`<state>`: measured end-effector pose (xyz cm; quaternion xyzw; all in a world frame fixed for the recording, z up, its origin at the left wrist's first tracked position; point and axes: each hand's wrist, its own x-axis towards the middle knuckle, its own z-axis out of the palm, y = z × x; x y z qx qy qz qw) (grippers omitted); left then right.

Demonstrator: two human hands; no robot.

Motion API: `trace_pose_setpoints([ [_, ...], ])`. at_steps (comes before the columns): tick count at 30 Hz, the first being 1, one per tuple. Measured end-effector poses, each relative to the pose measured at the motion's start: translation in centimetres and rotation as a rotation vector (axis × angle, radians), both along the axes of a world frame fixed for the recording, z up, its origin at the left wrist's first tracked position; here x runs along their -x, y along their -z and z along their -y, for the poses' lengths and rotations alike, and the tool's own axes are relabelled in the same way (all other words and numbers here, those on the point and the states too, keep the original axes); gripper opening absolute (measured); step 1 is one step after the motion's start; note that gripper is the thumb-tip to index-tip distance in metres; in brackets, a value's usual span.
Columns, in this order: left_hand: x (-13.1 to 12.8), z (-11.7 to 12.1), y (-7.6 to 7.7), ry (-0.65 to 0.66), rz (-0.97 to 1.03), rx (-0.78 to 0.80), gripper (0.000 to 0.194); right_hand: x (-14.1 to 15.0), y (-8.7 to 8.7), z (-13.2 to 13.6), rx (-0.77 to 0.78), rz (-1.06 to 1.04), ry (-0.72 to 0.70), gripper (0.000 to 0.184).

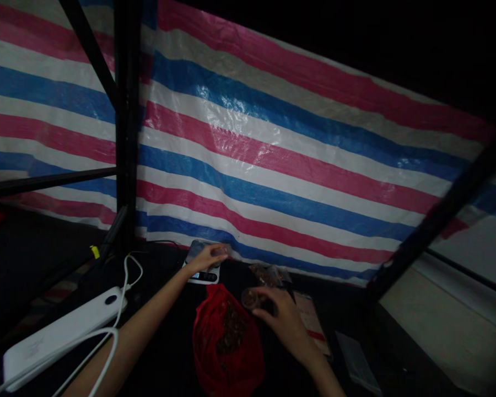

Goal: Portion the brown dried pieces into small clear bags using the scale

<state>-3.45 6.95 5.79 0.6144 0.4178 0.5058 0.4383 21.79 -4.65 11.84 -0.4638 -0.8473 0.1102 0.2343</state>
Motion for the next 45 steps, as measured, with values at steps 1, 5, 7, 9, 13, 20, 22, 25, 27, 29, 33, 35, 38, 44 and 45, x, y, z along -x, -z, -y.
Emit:
trace_pose_setpoints([
  [1,-0.6,0.8,-0.6,0.084,0.042,0.011,0.046,0.0,-1.0,-0.9,-0.060,0.025,0.007,0.032],
  [5,-2.9,3.5,-2.5,0.368,0.129,0.029,0.041,0.7,-4.5,-3.9,-0.290,0.273,0.010,0.032],
  [7,-3.7,4.2,-3.0,0.428,0.159,0.057,0.040,1.6,-5.6,-4.4,-0.378,0.431,0.002,0.031],
  [9,-4.2,4.6,-3.1,0.431,0.176,0.071,0.040,2.5,-6.2,-4.3,-0.441,0.563,-0.021,0.029],
  [13,-4.7,4.9,-2.8,0.395,0.178,0.072,0.039,4.0,-6.7,-3.4,-0.529,0.739,-0.104,0.023],
  [20,-4.0,4.5,-2.7,0.341,0.126,0.038,0.038,3.6,-6.8,-2.2,-0.620,0.788,-0.105,0.036],
  [22,-3.1,3.6,-3.0,0.286,0.091,-0.025,0.039,3.0,-6.7,-1.8,-0.570,0.717,-0.059,0.036],
  [25,-0.8,1.2,-3.2,0.088,-0.027,-0.128,0.041,2.1,-5.3,-0.8,-0.432,0.607,-0.071,0.032],
  [27,0.8,-0.9,-2.9,-0.044,-0.184,-0.156,0.045,1.7,-3.6,0.0,-0.343,0.574,-0.142,0.030],
  [29,2.2,-2.6,-2.2,-0.176,-0.362,-0.151,0.047,1.6,-1.4,0.7,-0.267,0.570,-0.193,0.029],
  [33,2.5,-2.6,-0.6,-0.273,-0.427,-0.174,0.060,1.5,2.1,1.2,-0.167,0.618,-0.178,0.025],
  [35,1.4,-0.9,0.1,-0.253,-0.410,-0.255,0.059,1.4,2.9,1.3,-0.133,0.625,-0.152,0.024],
  [38,-0.9,2.4,0.9,0.008,-0.370,-0.277,0.044,1.5,3.2,1.7,-0.075,0.558,-0.140,0.026],
  [44,-3.2,5.5,2.9,0.326,-0.513,-0.098,0.028,3.7,4.1,4.3,-0.009,0.556,-0.123,0.028],
  [45,-3.2,5.5,3.1,0.345,-0.571,-0.095,0.025,4.0,4.4,4.7,0.008,0.587,-0.114,0.027],
])
